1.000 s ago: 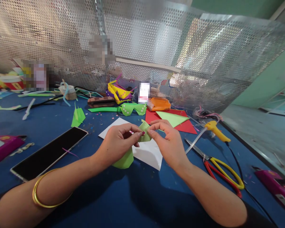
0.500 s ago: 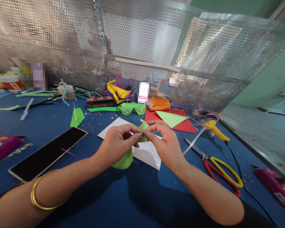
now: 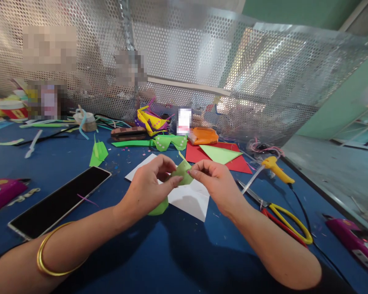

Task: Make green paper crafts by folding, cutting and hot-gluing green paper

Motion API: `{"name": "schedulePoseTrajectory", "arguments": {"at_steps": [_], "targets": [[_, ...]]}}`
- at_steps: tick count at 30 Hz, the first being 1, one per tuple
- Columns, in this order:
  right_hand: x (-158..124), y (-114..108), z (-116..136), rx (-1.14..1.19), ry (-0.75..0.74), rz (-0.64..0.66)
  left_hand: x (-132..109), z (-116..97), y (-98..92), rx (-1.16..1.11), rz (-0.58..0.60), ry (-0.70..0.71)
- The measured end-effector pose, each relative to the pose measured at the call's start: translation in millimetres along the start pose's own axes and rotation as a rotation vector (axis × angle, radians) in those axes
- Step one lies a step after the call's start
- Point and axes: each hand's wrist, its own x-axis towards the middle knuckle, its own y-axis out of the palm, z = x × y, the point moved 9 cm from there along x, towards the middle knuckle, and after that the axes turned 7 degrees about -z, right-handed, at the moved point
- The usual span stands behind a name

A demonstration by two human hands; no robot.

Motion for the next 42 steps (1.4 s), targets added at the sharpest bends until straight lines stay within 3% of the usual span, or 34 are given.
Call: {"name": "schedulePoseTrajectory", "arguments": {"at_steps": [2, 6, 11, 14, 17, 24, 42], "targets": [[-2.6, 3.4, 1.9, -0.014, -0.022, 0.011, 1.9, 5.7, -2.3, -0.081, -0.025, -0.048], [-7.0, 7.4, 8.5, -0.113, -0.081, 0.032, 1.9, 20.0, 4.1, -0.251, 0.037, -0.22], [-7.1, 2.7, 12.3, -0.12, -0.118, -0.037, -2.7, 29.1, 6.6, -0.392, 0.018, -0.36], [-7.2, 1.6, 9.7, -0.088, -0.091, -0.064, -4.7, 24.4, 14.1, -0.379, 0.091, -0.329], [-8.7, 3.1, 11.0, -0.123, -0.109, -0.047, -4.9, 21.7, 14.3, -0.374, 0.088, -0.304], [-13.1, -1.7, 28.1, -0.256, -0.376, -0.126, -5.9, 18.3, 11.1, -0.221, 0.08, -0.258], [-13.0, -0.6, 22.2, -0.255, -0.353, -0.156, -8.0, 18.2, 14.4, -0.194, 0.104, -0.244]]}}
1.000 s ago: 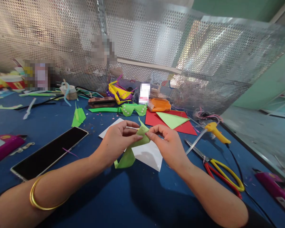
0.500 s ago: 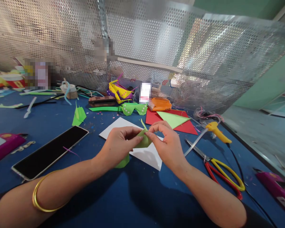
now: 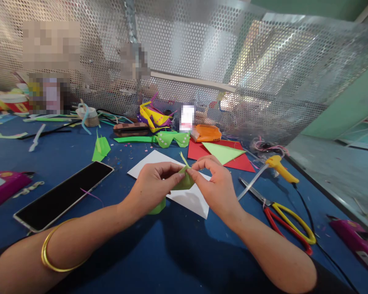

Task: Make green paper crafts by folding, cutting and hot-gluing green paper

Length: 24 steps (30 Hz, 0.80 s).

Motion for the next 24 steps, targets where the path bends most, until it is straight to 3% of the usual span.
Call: {"name": "schedulePoseTrajectory", "arguments": {"at_steps": [9, 18, 24], "targets": [[-1.2, 3.6, -3.7, 0.008, 0.017, 0.008, 2.5, 0.0, -0.5, -0.007, -0.009, 0.039], [-0.1, 4.8, -5.1, 0.044, 0.074, 0.04, 3.7, 3.7, -2.3, 0.016, -0.027, -0.021], [2.2, -3.5, -19.7, 0.139, 0.246, -0.012, 4.8, 1.5, -8.3, -0.006, -0.062, -0.038]]}}
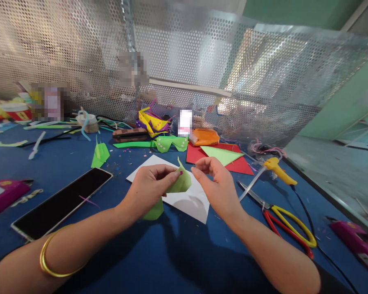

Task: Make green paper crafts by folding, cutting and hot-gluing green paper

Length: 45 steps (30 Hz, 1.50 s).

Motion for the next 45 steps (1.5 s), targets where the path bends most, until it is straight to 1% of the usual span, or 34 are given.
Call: {"name": "schedulePoseTrajectory", "arguments": {"at_steps": [4, 6, 10, 13, 22, 26, 32, 37, 45], "targets": [[-6.3, 12.7, -17.8, 0.094, 0.193, 0.098, 0.3, 0.8, 0.4, -0.011, 0.006, -0.01], [-9.6, 18.1, -20.4, 0.161, 0.232, 0.123, 0.1, 2.2, 1.3, -0.018, 0.012, -0.02], [-11.9, 21.8, -21.6, 0.25, 0.267, 0.131, -0.4, 4.7, 4.6, -0.055, 0.047, -0.023], [-12.0, 22.7, -19.9, 0.245, 0.258, 0.145, 0.1, 6.8, 6.7, -0.073, 0.075, -0.025], [-12.5, 23.2, -16.6, 0.213, 0.231, 0.15, 0.8, 4.7, 4.1, -0.016, 0.052, 0.005], [-13.5, 23.3, -15.6, 0.216, 0.23, 0.155, 0.4, 6.3, 3.2, -0.014, 0.044, -0.016], [-11.4, 20.7, -15.7, 0.209, 0.21, 0.14, -1.2, 6.5, 7.3, -0.108, 0.086, -0.055], [-11.0, 21.1, -17.6, 0.204, 0.218, 0.139, 0.8, 7.6, 5.9, -0.087, 0.057, -0.047], [-10.7, 21.0, -18.1, 0.21, 0.23, 0.145, 0.2, 7.4, 6.0, -0.048, 0.047, -0.045]]}}
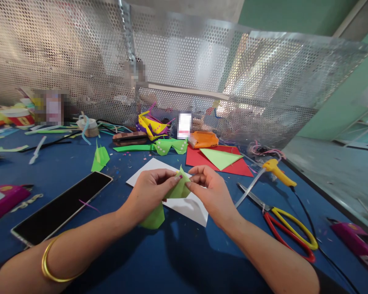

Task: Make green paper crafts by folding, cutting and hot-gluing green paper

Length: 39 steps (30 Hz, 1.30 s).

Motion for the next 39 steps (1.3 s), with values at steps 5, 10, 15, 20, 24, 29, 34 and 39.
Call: {"name": "schedulePoseTrajectory", "arguments": {"at_steps": [5, 10, 15, 20, 24, 29, 34, 39], "targets": [[-0.5, 0.6, 0.5, -0.006, -0.001, -0.001, -0.3, 0.4, -0.6, 0.006, -0.006, -0.002], [0.0, 0.1, -1.1, -0.009, 0.004, -0.003, 0.5, 2.7, -0.4, 0.002, -0.008, -0.011], [2.4, -2.2, -1.7, -0.021, 0.003, -0.013, 0.7, 3.5, 0.7, -0.043, 0.0, -0.015], [2.0, 0.9, -2.7, 0.01, 0.025, 0.005, 0.6, 5.2, 1.6, -0.05, 0.004, -0.038], [2.0, 0.7, -2.6, 0.02, 0.02, 0.006, 0.9, 2.1, -0.2, -0.013, -0.011, -0.025], [6.4, -4.6, -2.2, 0.04, -0.02, -0.027, 2.8, 2.3, 1.9, -0.048, 0.065, -0.08], [22.4, -11.7, 0.5, -0.026, -0.083, 0.001, 3.8, 12.1, -0.3, -0.009, 0.094, -0.207], [52.7, -92.0, 32.1, -0.942, -0.31, -0.33, 10.4, 9.6, -14.3, 0.05, 0.019, -0.136]]}}
